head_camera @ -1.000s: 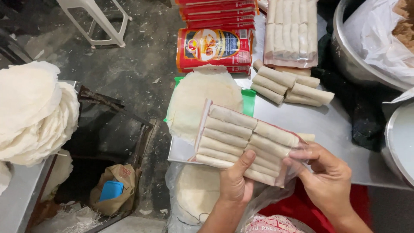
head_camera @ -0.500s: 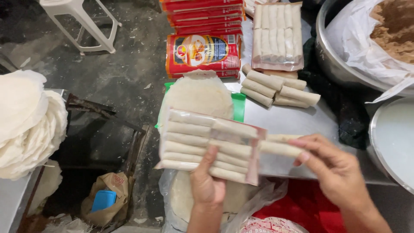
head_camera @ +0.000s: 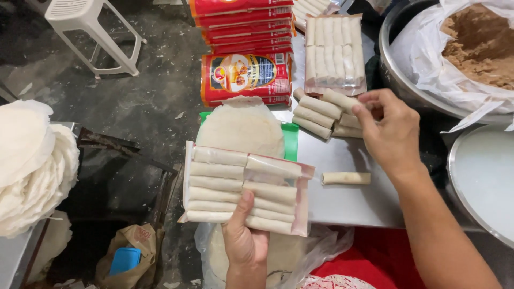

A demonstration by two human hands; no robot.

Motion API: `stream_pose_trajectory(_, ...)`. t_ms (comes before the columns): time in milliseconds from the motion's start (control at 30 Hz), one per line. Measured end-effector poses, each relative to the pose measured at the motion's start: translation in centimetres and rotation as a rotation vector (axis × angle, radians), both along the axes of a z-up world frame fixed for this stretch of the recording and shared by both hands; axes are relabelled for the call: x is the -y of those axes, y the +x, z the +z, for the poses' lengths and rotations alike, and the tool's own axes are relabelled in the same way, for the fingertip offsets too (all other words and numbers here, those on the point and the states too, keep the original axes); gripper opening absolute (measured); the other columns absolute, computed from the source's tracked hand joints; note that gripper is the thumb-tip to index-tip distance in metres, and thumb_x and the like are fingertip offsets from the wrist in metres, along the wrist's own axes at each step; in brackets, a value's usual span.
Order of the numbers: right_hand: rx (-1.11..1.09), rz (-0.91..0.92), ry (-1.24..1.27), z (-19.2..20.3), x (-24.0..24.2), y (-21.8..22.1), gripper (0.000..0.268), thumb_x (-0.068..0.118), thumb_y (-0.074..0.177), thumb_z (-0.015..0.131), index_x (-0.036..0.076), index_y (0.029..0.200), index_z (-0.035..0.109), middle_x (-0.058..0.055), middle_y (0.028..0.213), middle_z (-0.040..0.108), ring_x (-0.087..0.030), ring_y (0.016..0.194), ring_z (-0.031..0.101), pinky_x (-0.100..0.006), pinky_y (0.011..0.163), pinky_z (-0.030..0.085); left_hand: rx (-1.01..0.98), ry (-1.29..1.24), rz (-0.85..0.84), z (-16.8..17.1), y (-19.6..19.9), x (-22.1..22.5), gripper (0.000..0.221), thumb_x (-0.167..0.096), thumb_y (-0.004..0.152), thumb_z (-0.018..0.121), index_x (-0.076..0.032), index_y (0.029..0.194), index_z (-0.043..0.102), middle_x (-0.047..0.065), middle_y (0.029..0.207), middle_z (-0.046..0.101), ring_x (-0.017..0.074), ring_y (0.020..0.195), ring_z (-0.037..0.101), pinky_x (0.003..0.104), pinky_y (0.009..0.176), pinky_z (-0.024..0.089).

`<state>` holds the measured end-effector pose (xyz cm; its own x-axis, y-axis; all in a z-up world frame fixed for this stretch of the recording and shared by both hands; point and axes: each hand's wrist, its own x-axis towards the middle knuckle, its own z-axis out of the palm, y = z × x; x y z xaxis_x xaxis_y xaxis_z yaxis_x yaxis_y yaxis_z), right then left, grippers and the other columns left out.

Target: Rolling spring rolls (lumpia) by hand using wrappers and meat filling.

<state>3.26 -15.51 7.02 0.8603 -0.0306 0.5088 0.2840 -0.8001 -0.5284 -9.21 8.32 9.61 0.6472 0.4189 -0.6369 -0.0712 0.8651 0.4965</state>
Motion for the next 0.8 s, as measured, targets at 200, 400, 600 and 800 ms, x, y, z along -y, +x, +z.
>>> stream_pose_trajectory(200, -0.001, -0.007, -0.127, -2.0, 2.9, -2.0, 0.016, 0.01, 0.106, 0.067, 0.006, 0.12, 0.075, -0.009, 0.097, 0.068, -0.028, 0.085, 0.059, -0.044, 0.082, 0.046, -0.018, -0.032, -0.033, 0.3, -0.1, -0.4, 0.08, 0.005, 0.073, 0.058, -0.015, 0.15, 0.052, 0.008, 0.145, 0.062, 0.0295, 0.132, 0.058, 0.049, 0.113, 0.047)
stream_pose_trajectory(400, -0.007, 0.003, -0.233, -3.5, 3.7, -2.1, 0.041, 0.023, 0.097, 0.077, 0.006, 0.134, 0.071, -0.015, 0.112, 0.06, -0.035, 0.101, 0.055, -0.047, 0.09, 0.044, 0.019, -0.015, -0.042, 0.1, 0.0, 0.2, 0.079, 0.005, 0.073, 0.058, -0.01, 0.151, 0.052, 0.009, 0.147, 0.061, 0.0277, 0.133, 0.057, 0.046, 0.114, 0.046)
stream_pose_trajectory(600, 0.041, -0.037, -0.292, -2.4, 2.7, -3.2, 0.021, 0.021, 0.104, 0.073, 0.011, 0.122, 0.075, -0.003, 0.095, 0.07, -0.028, 0.083, 0.059, -0.044, 0.078, 0.038, 0.022, -0.033, -0.055, -0.1, 0.3, 0.4, 0.08, 0.005, 0.072, 0.058, -0.01, 0.15, 0.052, 0.01, 0.147, 0.061, 0.0285, 0.132, 0.057, 0.047, 0.115, 0.046)
stream_pose_trajectory(800, 0.13, 0.06, -0.235, -1.3, 2.3, -4.1, 0.039, 0.01, 0.099, 0.076, -0.005, 0.135, 0.072, -0.021, 0.123, 0.057, -0.037, 0.109, 0.055, -0.048, 0.1, 0.044, -0.015, -0.068, -0.065, 0.1, 0.5, 0.7, 0.078, 0.005, 0.071, 0.059, -0.008, 0.148, 0.054, 0.01, 0.144, 0.062, 0.0287, 0.131, 0.058, 0.046, 0.113, 0.047)
